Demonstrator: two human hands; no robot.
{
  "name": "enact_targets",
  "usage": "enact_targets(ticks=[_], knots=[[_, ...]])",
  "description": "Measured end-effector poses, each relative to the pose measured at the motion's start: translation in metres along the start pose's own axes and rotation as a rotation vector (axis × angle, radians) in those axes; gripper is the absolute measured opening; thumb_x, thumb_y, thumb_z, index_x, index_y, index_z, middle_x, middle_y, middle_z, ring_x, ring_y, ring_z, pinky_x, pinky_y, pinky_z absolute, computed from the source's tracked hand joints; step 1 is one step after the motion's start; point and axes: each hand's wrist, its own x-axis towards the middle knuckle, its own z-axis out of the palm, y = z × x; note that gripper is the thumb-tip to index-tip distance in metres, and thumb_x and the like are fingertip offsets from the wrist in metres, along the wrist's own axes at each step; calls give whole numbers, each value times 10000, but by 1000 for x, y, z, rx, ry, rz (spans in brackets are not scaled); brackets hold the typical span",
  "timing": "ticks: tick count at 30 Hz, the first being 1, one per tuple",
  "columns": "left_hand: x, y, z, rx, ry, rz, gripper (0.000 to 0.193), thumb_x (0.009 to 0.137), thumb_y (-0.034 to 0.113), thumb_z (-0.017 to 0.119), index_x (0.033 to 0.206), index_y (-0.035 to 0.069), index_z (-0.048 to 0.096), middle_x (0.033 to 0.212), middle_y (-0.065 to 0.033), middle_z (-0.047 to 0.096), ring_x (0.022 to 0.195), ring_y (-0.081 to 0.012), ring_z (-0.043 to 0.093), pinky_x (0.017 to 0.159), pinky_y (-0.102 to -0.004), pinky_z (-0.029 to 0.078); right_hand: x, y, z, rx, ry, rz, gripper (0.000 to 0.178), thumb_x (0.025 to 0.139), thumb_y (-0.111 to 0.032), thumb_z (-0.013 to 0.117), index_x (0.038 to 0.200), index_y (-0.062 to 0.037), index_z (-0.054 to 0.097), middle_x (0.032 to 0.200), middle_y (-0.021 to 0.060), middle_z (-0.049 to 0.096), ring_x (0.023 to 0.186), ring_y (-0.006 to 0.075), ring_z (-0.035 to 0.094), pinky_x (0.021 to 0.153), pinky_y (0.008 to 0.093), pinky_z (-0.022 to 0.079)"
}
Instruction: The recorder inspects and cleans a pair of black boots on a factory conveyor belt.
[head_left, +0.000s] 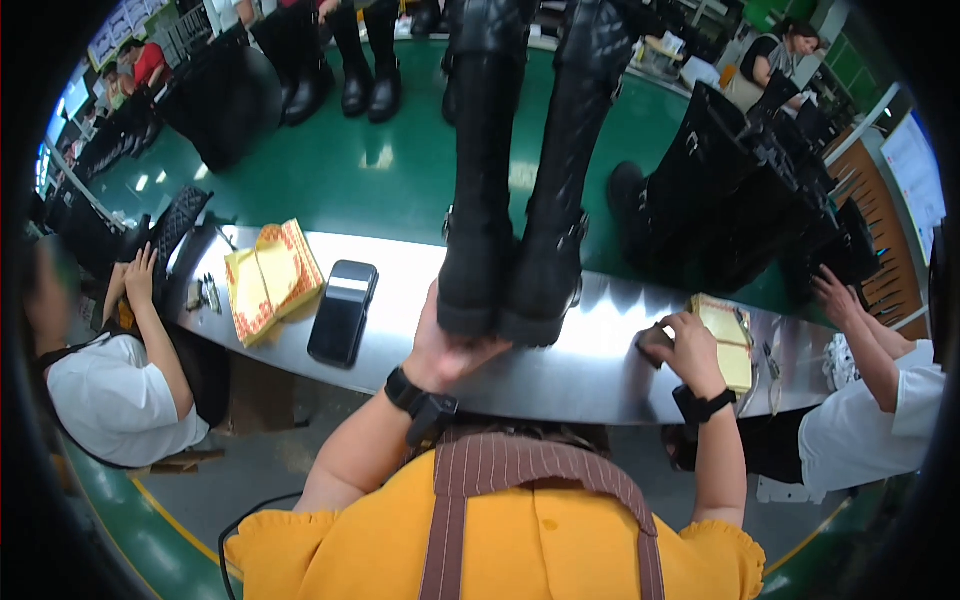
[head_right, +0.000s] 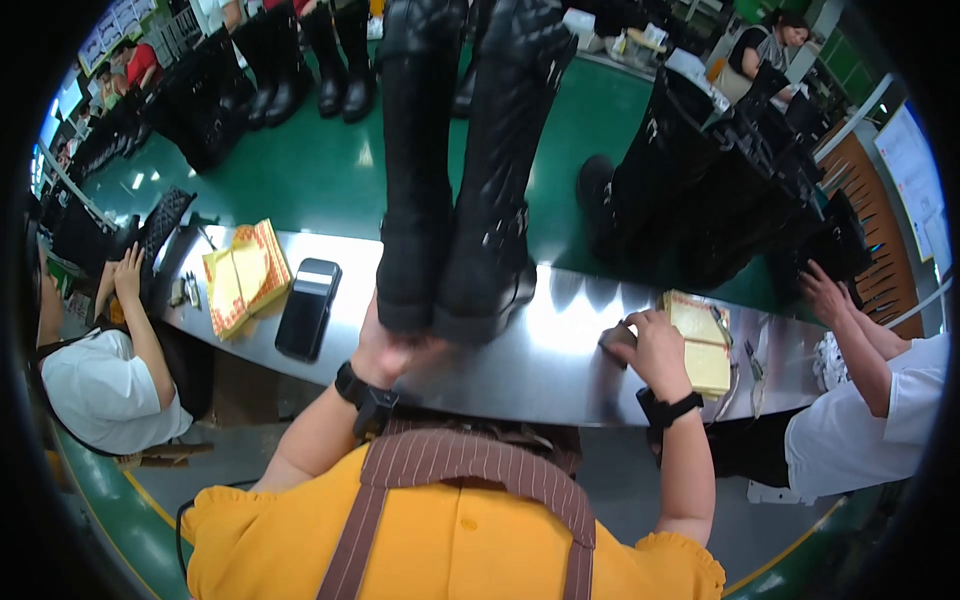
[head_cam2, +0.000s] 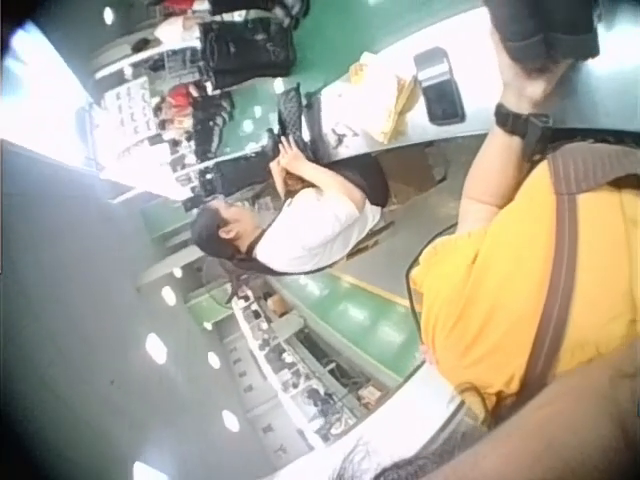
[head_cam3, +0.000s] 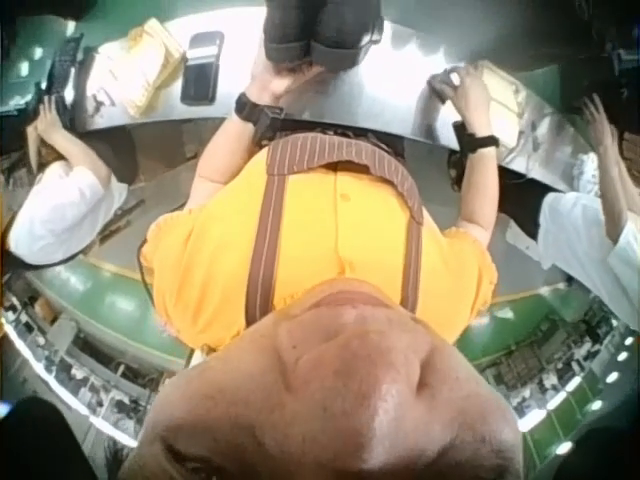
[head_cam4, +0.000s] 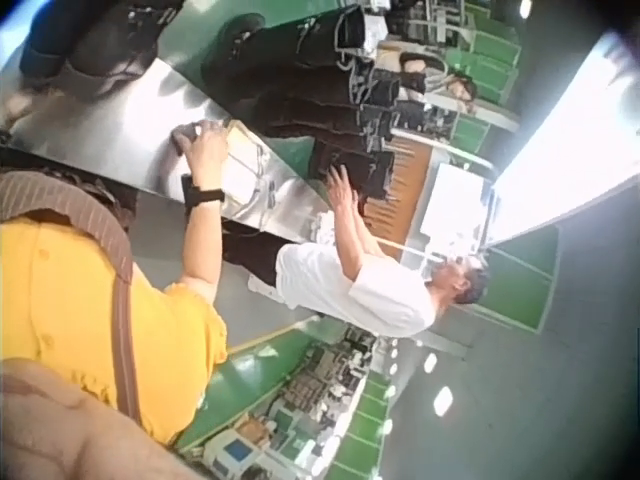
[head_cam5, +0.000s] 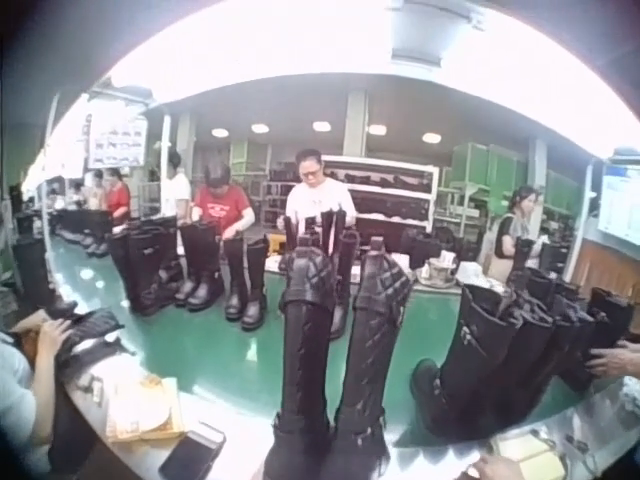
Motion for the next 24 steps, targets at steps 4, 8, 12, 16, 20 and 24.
enact_targets(ticks=[4,8,12,16,20,24], knots=[[-5,14,-17,-8,-16,-44,586,947,478,433,1349,54,474,1324,-125,556,1196,-297,555,992,-489,474,32,-34,-79,604,324,-132,777,608,-101,847,1313,-79,521,1154,115,624,1108,253,592,926,354,470],[-8,25,-32,76,63,-94,519,959,421,439,1327,62,506,1309,-124,572,1183,-267,570,999,-453,477,87,-75,-163,560,501,-485,1121,553,-164,890,1481,-61,270,1442,126,419,1341,271,400,1099,363,326],[-14,38,-40,217,16,-134,494,975,379,421,1346,59,485,1304,-135,573,1167,-250,586,1027,-416,463,142,-118,-212,476,260,-834,1304,447,-273,936,1500,-46,200,1553,164,210,1432,307,227,1164,387,214],[-18,47,-45,318,36,-181,472,992,340,395,1356,48,471,1304,-150,569,1150,-254,597,1037,-414,454,156,-146,-234,323,-41,-1037,1240,419,-289,950,1463,-95,308,1524,192,262,1385,350,319,1103,432,327],[-13,52,-51,274,-16,-247,464,1009,293,358,1351,-5,456,1306,-168,562,1156,-252,592,1051,-405,442,157,-157,-232,342,-2,-963,1154,436,-241,946,1425,-102,368,1403,182,437,1254,314,477,1024,406,400],[-4,60,-53,260,-72,-222,444,1023,250,319,1348,-24,447,1312,-175,553,1168,-250,582,1067,-394,426,160,-152,-226,809,-268,-547,941,494,-109,913,1333,-67,489,1099,88,630,1018,172,593,937,335,458]])
